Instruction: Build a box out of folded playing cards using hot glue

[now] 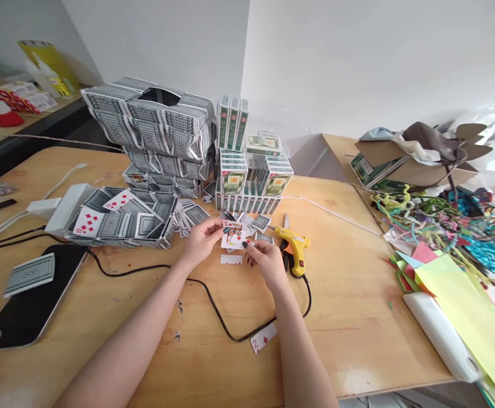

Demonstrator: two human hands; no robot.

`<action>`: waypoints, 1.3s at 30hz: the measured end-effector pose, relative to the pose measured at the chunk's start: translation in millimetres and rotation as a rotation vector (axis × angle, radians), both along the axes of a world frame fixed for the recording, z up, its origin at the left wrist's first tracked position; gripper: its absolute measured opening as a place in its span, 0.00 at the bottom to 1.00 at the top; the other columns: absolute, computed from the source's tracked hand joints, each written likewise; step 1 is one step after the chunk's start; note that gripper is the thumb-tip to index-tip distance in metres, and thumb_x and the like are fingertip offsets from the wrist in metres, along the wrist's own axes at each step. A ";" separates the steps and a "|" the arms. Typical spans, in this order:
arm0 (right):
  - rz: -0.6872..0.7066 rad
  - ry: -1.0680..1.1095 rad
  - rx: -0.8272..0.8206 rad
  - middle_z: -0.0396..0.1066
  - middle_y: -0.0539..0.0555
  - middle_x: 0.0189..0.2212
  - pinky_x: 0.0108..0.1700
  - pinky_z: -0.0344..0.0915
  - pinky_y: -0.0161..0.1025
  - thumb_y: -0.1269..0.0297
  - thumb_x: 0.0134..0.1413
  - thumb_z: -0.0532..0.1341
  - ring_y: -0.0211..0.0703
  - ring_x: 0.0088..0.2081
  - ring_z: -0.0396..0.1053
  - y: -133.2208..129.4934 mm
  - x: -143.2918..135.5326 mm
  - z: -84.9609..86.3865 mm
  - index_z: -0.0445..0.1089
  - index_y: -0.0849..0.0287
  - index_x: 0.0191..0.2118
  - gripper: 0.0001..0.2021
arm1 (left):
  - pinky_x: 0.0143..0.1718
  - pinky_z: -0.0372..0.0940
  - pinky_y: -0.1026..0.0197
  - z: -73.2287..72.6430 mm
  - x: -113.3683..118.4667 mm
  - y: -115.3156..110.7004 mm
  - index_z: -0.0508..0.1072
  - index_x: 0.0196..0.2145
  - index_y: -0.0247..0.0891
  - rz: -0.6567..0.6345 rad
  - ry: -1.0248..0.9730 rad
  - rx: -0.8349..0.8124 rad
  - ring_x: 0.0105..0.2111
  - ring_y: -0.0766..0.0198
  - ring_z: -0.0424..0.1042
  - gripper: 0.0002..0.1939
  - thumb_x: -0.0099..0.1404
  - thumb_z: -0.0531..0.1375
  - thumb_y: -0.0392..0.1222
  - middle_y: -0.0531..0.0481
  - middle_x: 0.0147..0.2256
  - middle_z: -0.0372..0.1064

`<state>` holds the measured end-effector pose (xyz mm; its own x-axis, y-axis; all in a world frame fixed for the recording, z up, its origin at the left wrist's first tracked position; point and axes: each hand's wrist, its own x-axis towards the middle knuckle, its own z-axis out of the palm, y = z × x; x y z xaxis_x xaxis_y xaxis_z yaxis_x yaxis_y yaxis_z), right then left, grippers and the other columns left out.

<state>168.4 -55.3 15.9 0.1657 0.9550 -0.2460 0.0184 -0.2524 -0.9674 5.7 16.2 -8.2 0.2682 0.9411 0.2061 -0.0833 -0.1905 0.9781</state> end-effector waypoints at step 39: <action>-0.170 -0.095 0.080 0.61 0.48 0.14 0.20 0.53 0.33 0.54 0.42 0.62 0.33 0.17 0.56 2.5 -0.1 -4.9 0.65 0.60 0.19 0.14 | 0.38 0.65 0.58 8.8 -0.7 -8.1 0.75 0.33 0.32 -0.300 -0.174 -0.288 0.36 0.58 0.71 0.15 0.53 0.52 0.40 0.44 0.35 0.73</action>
<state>168.4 -52.9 11.0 0.3447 0.9272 -0.1465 0.0741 -0.1824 -0.9804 5.0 8.1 0.6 0.5229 0.8523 0.0131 -0.2611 0.1455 0.9543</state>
